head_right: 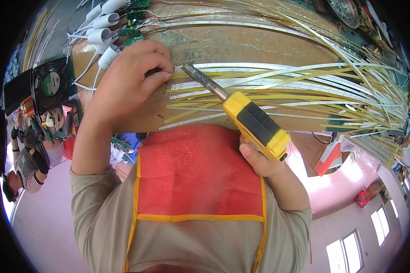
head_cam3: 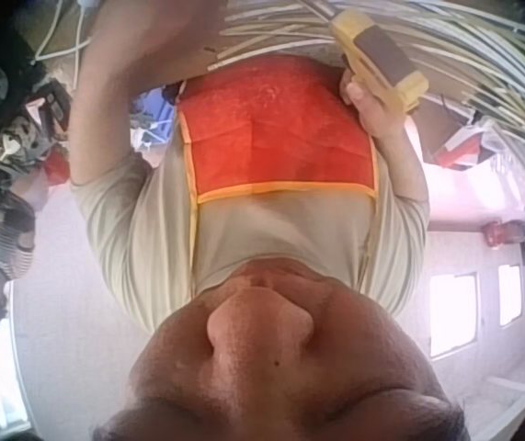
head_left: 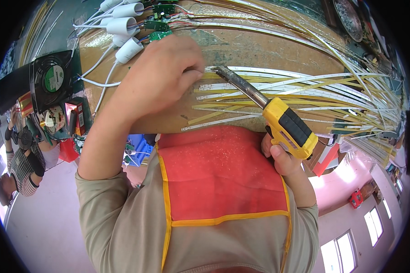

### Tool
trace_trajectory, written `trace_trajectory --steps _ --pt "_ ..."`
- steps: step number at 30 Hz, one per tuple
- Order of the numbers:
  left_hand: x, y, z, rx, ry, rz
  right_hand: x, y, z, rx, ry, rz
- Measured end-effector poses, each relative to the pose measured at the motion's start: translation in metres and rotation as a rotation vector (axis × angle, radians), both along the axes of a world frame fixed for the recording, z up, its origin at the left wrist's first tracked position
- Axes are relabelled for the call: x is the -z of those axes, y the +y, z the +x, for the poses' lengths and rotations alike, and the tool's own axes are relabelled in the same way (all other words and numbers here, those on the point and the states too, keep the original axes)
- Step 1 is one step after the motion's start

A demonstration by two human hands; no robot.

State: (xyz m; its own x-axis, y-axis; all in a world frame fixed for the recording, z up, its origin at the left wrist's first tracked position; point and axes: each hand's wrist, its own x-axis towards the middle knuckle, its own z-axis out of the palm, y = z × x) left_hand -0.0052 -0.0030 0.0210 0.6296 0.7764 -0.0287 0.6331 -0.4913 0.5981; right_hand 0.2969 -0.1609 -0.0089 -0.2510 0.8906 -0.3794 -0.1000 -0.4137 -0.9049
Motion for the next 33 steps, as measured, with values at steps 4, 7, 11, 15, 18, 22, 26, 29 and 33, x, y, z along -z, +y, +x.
trace_trajectory --steps 4,7,11,15,18,22,26,29,33 --pt "-0.002 0.001 0.005 -0.061 0.037 -0.065 -0.001 0.0 -0.002 0.02 0.003 0.003" --pt "-0.003 0.001 0.004 -0.074 0.032 -0.069 0.001 -0.001 -0.001 0.001 -0.024 0.01" --pt "-0.002 0.001 0.002 -0.051 0.003 -0.023 0.001 -0.001 -0.002 0.008 -0.033 0.01" --pt "-0.001 0.001 0.001 -0.064 0.013 -0.051 -0.003 0.002 0.0 -0.019 -0.034 0.003" --pt "0.0 0.001 0.003 -0.064 0.023 -0.045 -0.003 0.002 0.0 -0.018 -0.029 0.01" --pt "0.003 0.001 0.003 -0.048 0.006 -0.006 -0.003 0.001 0.0 -0.025 -0.005 -0.019" --pt "0.007 -0.003 0.003 -0.042 0.01 0.094 -0.003 0.002 0.0 -0.037 0.009 -0.029" --pt "0.009 -0.006 0.004 -0.052 0.001 0.138 -0.003 0.002 -0.001 -0.04 0.017 -0.025" --pt "0.009 -0.008 0.006 -0.062 0.011 0.148 0.003 -0.002 0.004 -0.064 0.057 -0.009"
